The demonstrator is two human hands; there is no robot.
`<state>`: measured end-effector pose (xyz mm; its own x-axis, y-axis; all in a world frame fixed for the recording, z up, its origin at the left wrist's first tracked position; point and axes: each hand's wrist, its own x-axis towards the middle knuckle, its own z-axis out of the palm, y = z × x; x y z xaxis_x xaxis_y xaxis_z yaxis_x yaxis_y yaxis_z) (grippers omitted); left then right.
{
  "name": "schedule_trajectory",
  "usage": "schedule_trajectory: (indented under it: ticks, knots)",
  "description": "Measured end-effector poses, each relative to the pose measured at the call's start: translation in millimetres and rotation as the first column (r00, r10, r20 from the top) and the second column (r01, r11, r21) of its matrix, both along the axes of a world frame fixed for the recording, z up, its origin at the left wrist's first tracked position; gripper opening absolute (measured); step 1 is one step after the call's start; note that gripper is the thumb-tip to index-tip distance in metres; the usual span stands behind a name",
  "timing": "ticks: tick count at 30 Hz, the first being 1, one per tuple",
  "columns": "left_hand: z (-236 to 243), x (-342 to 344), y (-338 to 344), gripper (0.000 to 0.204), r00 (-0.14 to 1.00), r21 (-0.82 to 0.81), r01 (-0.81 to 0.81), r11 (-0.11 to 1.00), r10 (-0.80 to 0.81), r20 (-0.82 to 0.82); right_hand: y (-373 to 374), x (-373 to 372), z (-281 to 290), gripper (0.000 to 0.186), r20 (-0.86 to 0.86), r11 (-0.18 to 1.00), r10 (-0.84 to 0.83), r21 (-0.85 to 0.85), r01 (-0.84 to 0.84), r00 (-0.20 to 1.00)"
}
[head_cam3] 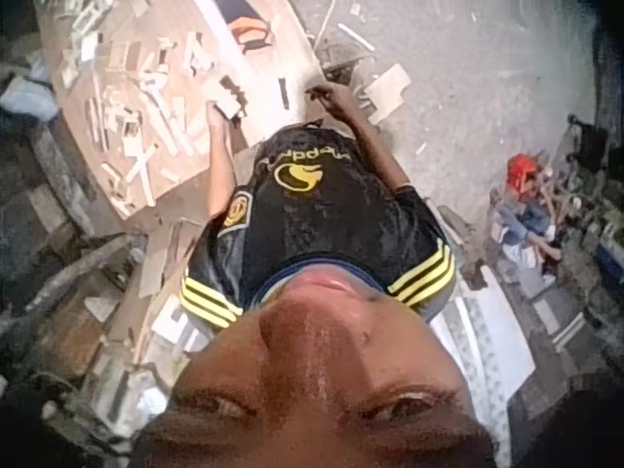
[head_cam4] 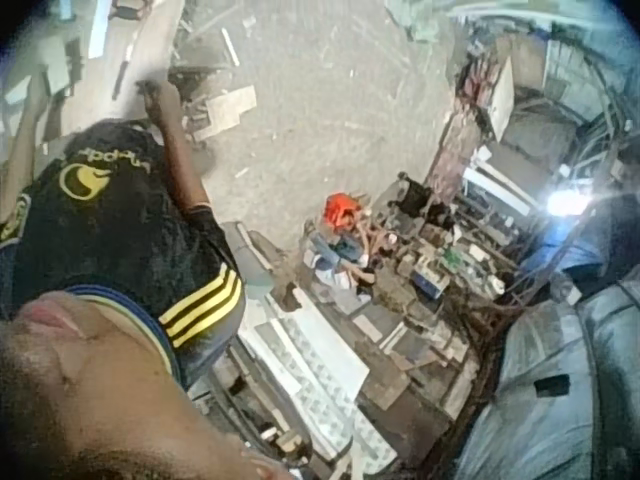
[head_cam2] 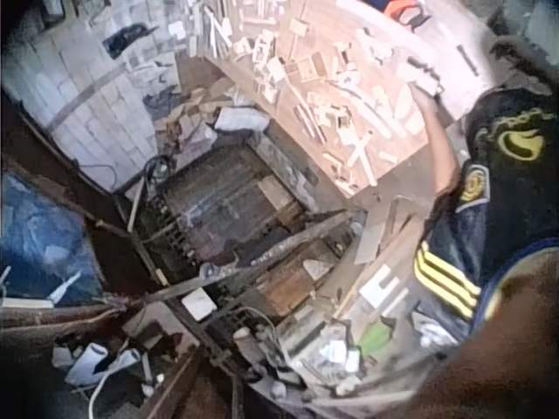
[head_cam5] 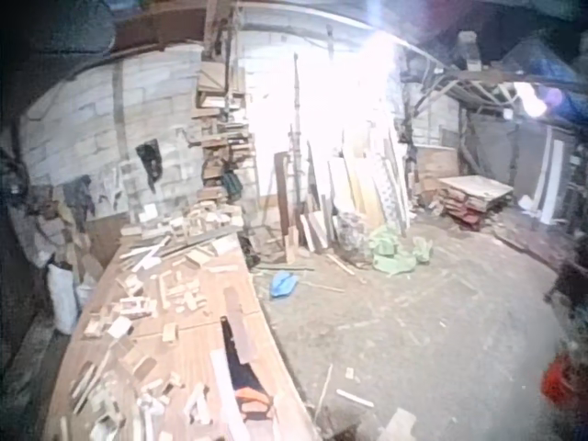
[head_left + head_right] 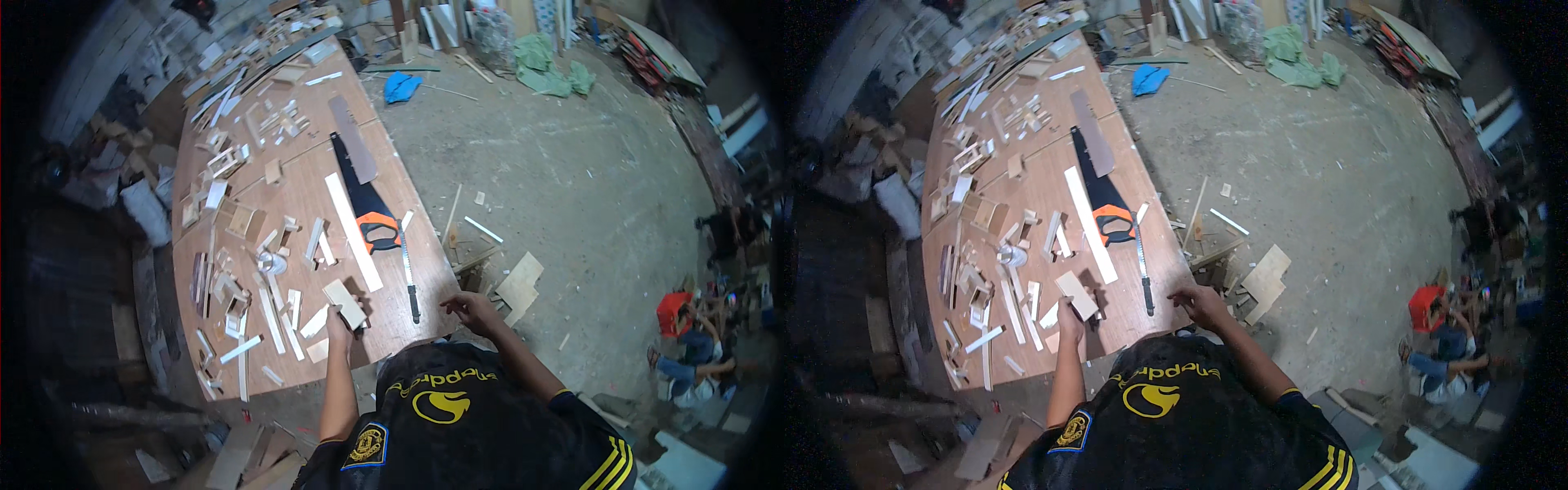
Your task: The person is crafting and smoothing wooden components for small items.
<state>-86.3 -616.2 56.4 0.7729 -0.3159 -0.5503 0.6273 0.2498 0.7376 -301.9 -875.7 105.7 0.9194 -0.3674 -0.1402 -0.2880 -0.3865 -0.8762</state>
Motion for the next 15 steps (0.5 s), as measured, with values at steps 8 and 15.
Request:
schedule_trajectory:
  ticks: [8,15]
  knots:
    - [67,-59,46,0.028,0.998,0.191,-0.007,0.982,-0.006,0.066,28,47,-52,0.042,-0.226,0.94,0.02,-0.326,-0.095,0.974]
    - [81,-94,102,0.027,0.974,0.348,-0.011,0.937,-0.07,0.217,50,92,-76,0.093,-0.578,0.847,0.014,-0.427,-0.317,0.816]
